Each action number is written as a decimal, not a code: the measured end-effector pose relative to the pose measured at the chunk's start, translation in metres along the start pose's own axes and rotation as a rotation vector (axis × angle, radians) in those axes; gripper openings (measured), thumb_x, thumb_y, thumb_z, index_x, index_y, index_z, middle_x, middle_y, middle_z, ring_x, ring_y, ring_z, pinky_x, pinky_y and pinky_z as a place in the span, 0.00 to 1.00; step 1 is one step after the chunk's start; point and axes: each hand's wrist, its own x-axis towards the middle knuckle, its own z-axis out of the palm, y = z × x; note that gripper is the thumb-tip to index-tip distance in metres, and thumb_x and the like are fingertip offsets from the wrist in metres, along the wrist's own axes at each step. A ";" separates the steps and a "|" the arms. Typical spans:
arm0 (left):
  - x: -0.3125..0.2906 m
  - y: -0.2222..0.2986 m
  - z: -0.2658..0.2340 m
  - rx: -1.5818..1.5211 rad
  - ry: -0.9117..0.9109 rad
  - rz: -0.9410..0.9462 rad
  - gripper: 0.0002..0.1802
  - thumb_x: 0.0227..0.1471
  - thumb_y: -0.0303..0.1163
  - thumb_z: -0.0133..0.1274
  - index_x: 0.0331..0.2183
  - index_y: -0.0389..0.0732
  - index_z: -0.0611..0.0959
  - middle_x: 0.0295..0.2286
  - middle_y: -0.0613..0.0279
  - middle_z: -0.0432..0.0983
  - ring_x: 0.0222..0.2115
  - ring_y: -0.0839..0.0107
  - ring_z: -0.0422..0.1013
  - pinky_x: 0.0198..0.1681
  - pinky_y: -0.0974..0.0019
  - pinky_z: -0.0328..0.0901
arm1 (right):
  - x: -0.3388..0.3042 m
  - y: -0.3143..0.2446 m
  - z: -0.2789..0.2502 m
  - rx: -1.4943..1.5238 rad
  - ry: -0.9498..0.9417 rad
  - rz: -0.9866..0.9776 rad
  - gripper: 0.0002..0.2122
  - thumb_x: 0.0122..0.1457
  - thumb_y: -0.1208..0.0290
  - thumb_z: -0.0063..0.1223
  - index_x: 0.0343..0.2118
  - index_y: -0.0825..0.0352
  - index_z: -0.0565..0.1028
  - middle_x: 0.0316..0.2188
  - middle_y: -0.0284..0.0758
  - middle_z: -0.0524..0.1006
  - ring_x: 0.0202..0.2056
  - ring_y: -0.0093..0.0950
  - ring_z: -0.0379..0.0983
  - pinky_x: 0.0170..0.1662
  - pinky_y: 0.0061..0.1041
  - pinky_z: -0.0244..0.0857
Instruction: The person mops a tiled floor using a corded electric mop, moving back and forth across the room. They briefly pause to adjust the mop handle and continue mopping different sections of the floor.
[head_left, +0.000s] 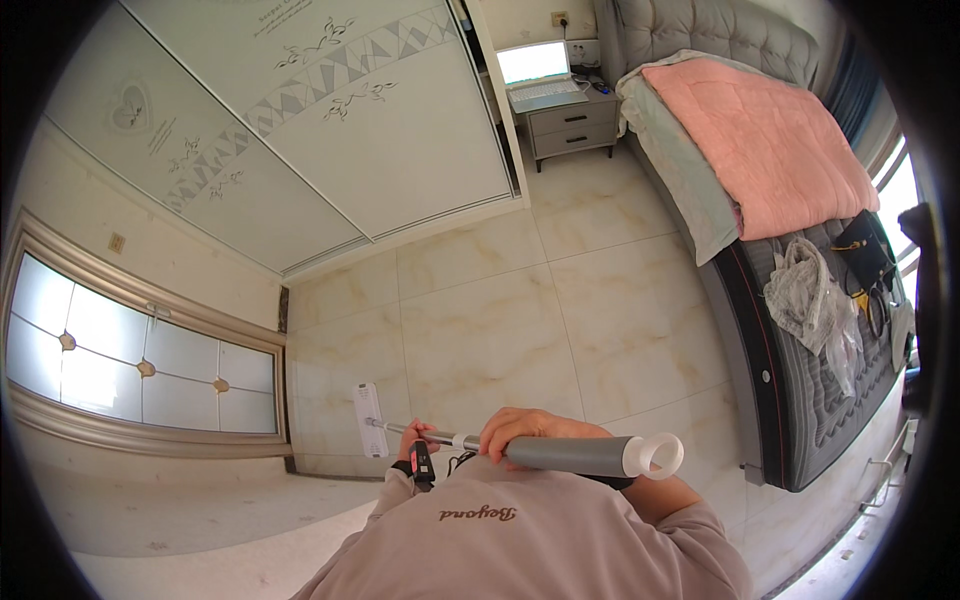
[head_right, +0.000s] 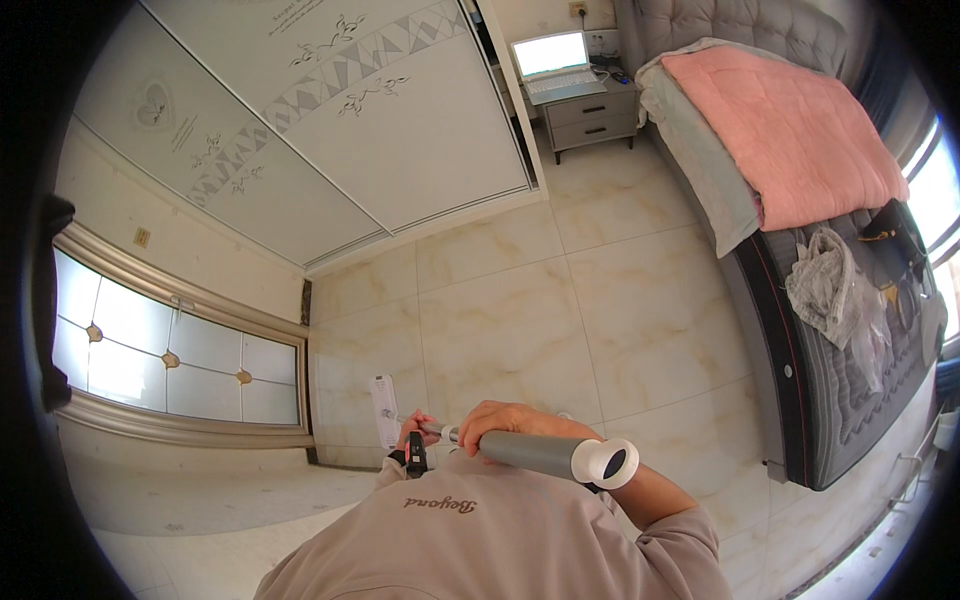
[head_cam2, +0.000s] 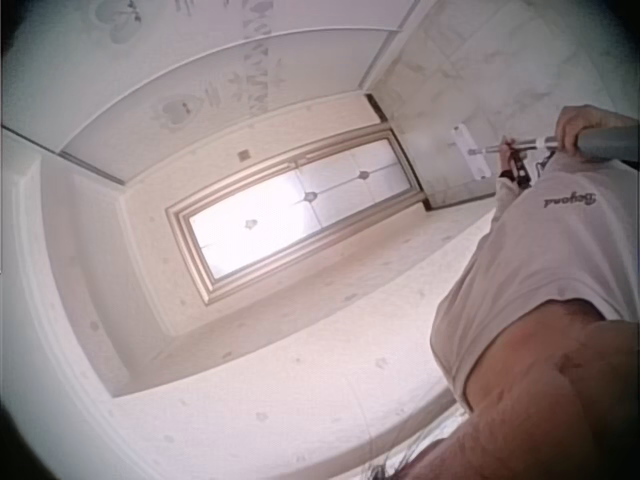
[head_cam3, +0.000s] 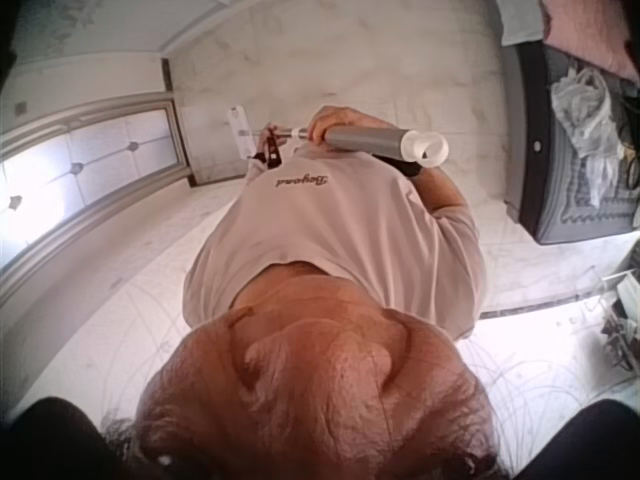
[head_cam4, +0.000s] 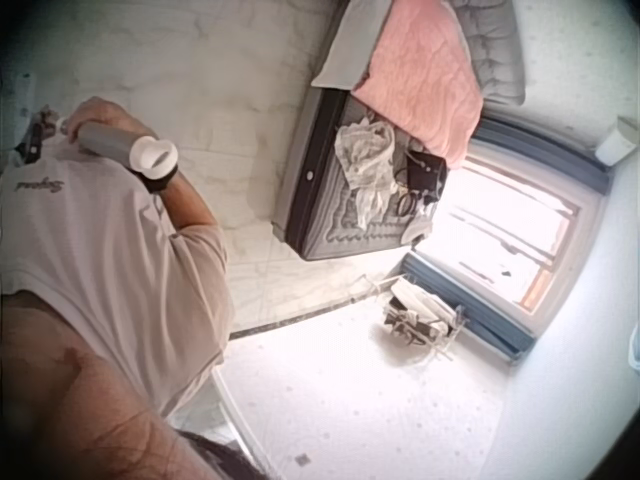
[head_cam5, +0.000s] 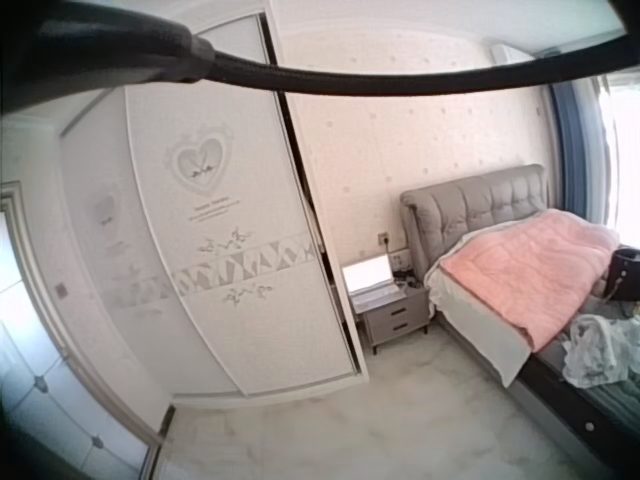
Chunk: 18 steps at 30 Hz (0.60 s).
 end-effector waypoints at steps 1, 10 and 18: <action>-0.001 -0.001 0.000 -0.051 -0.010 -0.009 0.16 0.50 0.34 0.45 0.13 0.47 0.66 0.12 0.72 0.63 0.12 0.80 0.56 0.18 0.74 0.56 | 0.000 0.000 0.000 -0.016 -0.006 -0.004 0.06 0.48 0.76 0.53 0.31 0.64 0.72 0.38 0.31 0.72 0.45 0.29 0.62 0.47 0.28 0.58; 0.001 -0.002 -0.004 -0.269 -0.068 -0.148 0.15 0.44 0.28 0.46 0.11 0.48 0.64 0.12 0.70 0.63 0.12 0.79 0.57 0.19 0.75 0.57 | -0.001 0.001 0.000 0.009 -0.017 0.009 0.06 0.49 0.73 0.53 0.30 0.66 0.72 0.39 0.36 0.71 0.45 0.32 0.62 0.48 0.31 0.56; 0.003 -0.004 -0.012 -0.002 -0.004 -0.003 0.12 0.42 0.27 0.42 0.12 0.47 0.64 0.14 0.70 0.63 0.14 0.78 0.57 0.19 0.73 0.56 | 0.000 0.000 -0.001 0.017 -0.039 0.009 0.05 0.50 0.73 0.53 0.30 0.66 0.73 0.39 0.36 0.71 0.45 0.31 0.62 0.48 0.30 0.56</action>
